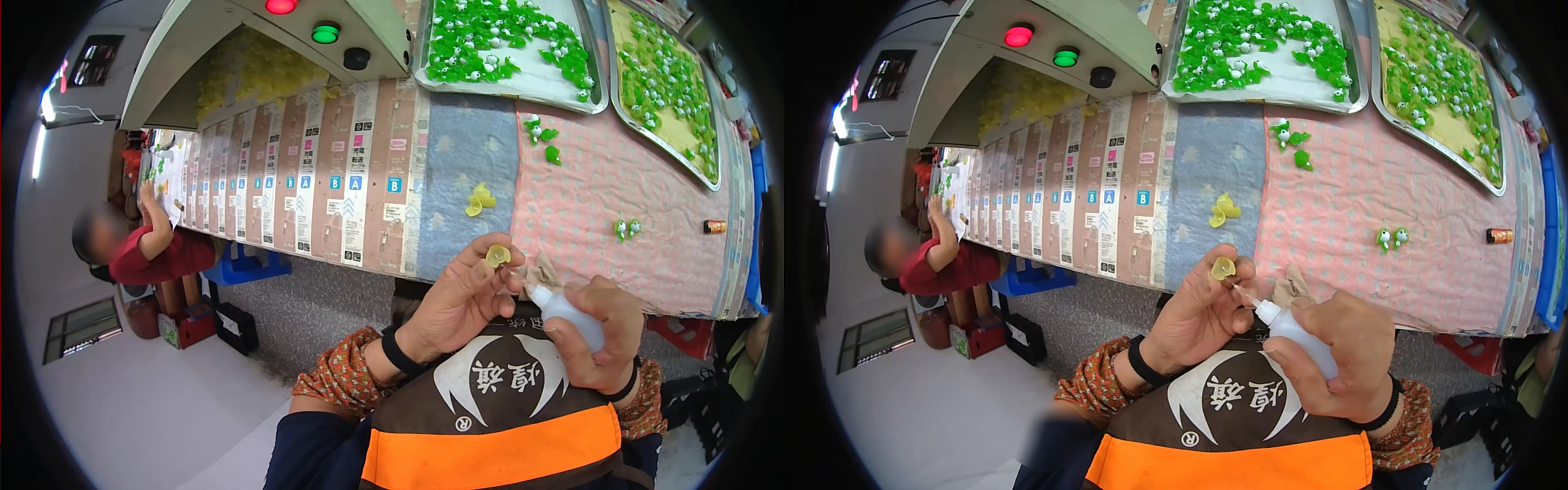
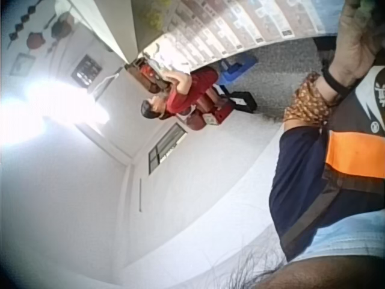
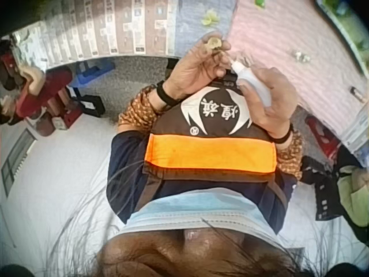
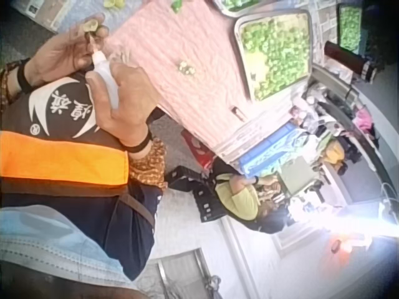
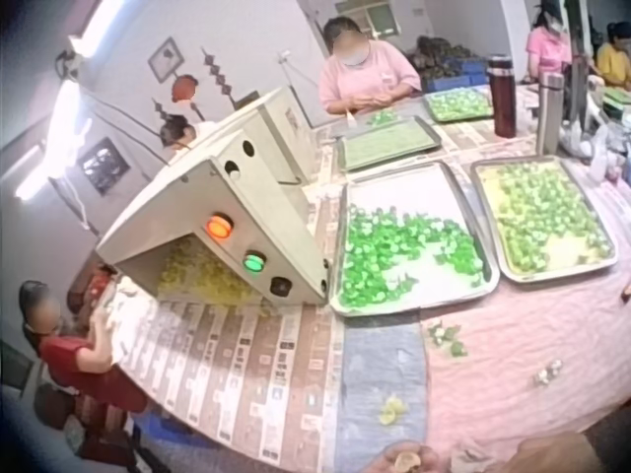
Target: Assembling small plastic toy figurines by gluing and pressing components together at a workstation.
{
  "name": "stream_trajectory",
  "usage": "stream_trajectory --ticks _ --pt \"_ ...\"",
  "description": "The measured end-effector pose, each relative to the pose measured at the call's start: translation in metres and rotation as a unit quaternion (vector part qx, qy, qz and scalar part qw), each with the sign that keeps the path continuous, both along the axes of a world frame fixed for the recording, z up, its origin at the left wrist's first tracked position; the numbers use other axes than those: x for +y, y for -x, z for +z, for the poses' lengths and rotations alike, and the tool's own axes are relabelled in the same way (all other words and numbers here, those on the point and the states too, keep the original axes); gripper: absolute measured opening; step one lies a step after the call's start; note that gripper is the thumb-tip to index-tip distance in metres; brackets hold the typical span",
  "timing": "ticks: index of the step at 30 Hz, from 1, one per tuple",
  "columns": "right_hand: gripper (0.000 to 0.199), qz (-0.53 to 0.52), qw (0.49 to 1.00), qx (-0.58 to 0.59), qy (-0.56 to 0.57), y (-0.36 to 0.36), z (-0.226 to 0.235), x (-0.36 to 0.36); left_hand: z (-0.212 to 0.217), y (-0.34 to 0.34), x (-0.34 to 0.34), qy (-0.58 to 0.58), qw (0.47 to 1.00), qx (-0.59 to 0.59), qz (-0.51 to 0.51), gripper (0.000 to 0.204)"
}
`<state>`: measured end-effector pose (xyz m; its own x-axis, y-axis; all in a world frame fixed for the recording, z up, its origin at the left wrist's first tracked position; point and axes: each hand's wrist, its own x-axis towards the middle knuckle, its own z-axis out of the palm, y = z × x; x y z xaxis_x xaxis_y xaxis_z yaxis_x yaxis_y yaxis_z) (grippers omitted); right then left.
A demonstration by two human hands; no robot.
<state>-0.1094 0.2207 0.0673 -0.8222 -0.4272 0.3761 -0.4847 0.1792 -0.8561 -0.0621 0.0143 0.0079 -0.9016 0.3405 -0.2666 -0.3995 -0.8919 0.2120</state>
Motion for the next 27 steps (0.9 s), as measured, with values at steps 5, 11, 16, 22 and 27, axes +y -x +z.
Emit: stream_trajectory --ticks 5,11,16,22,27 --pt "0.037 0.002 1.000 0.006 -0.013 -0.0006 -0.0033 -0.0017 0.0029 -0.0009 0.0021 0.009 1.000 -0.010 0.014 0.043" --pt "0.037 -0.005 1.000 0.018 -0.007 -0.0010 -0.0061 -0.0059 0.0008 -0.0022 0.0046 0.001 1.000 -0.011 0.021 0.044" --pt "0.036 0.004 0.999 0.024 -0.022 -0.0005 -0.0073 -0.0063 -0.0001 -0.0022 0.0036 -0.003 1.000 -0.020 0.018 0.037" --pt "0.036 -0.004 0.998 0.047 -0.038 0.0010 -0.0062 -0.0060 -0.0001 -0.0023 0.0032 0.052 0.998 -0.012 0.028 0.038" --pt "0.035 0.001 0.997 0.056 -0.049 0.0018 -0.0037 -0.0061 0.0034 -0.0015 0.0041 0.111 0.993 -0.007 0.038 0.038"
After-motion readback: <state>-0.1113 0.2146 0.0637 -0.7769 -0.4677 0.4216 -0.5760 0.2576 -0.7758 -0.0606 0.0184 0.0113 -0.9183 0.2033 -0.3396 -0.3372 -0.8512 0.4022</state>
